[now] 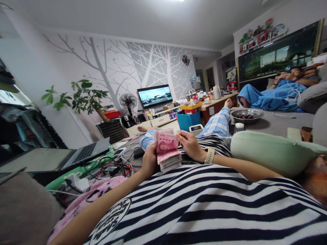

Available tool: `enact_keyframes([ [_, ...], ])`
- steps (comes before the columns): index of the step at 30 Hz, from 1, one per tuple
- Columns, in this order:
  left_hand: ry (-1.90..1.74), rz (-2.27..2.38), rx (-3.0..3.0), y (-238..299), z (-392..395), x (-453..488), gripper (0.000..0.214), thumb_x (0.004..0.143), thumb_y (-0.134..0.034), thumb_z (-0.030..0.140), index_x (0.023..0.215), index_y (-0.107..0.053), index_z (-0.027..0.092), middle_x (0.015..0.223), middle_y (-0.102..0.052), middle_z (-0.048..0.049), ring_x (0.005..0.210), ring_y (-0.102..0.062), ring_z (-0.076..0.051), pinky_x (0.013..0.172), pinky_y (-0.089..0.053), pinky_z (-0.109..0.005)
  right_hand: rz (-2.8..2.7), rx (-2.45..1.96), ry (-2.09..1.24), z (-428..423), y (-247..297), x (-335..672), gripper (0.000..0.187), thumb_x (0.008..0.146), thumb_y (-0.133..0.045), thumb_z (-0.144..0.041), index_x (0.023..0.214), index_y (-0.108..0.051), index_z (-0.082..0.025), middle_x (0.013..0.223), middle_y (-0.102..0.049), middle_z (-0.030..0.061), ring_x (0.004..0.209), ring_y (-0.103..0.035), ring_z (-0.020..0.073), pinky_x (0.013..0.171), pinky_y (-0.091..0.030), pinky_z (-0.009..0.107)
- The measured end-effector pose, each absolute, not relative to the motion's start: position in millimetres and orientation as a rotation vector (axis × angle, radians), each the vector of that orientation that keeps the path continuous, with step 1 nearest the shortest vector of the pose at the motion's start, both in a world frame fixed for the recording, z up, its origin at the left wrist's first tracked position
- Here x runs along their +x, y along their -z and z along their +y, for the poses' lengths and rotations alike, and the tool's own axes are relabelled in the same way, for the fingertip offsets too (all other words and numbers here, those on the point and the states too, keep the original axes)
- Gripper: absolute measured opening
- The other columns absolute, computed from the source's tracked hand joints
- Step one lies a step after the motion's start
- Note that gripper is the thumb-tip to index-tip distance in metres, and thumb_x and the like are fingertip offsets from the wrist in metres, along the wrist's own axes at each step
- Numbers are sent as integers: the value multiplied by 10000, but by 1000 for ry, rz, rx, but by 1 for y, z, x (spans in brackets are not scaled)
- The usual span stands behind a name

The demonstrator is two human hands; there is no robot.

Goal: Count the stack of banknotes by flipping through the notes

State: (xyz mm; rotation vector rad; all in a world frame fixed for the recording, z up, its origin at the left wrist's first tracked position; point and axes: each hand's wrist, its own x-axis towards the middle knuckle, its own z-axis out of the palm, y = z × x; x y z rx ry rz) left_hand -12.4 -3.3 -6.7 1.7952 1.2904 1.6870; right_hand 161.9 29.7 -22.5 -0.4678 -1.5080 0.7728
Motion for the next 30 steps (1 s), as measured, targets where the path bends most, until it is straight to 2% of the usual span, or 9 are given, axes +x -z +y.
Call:
enact_keyframes([
  [8, -1621, 1421, 2055, 16, 5, -21, 274, 781, -430, 177, 893, -680, 183, 1033, -715, -68, 1018, -610, -226, 987, -433, -388, -1477, -417, -865, 19, 19, 160, 394, 808, -587, -543, 655, -483, -194, 492, -359, -67, 428, -314, 77, 394, -217, 223],
  [18, -1598, 1457, 2067, 13, 1, -19, 278, 774, -417, 147, 877, -676, 154, 1037, -705, -103, 1010, -616, -238, 961, -443, -379, -1459, -374, -898, 22, 21, 160, 349, 793, -628, -511, 714, -526, -187, 536, -386, -66, 430, -331, 65, 391, -219, 214],
  [30, -1602, 1431, 2126, 14, 4, -21, 278, 766, -436, 143, 884, -687, 172, 1042, -711, -74, 1017, -611, -233, 963, -446, -360, -1469, -366, -879, 20, 19, 161, 326, 803, -625, -481, 714, -524, -184, 542, -383, -65, 439, -321, 65, 395, -214, 216],
])
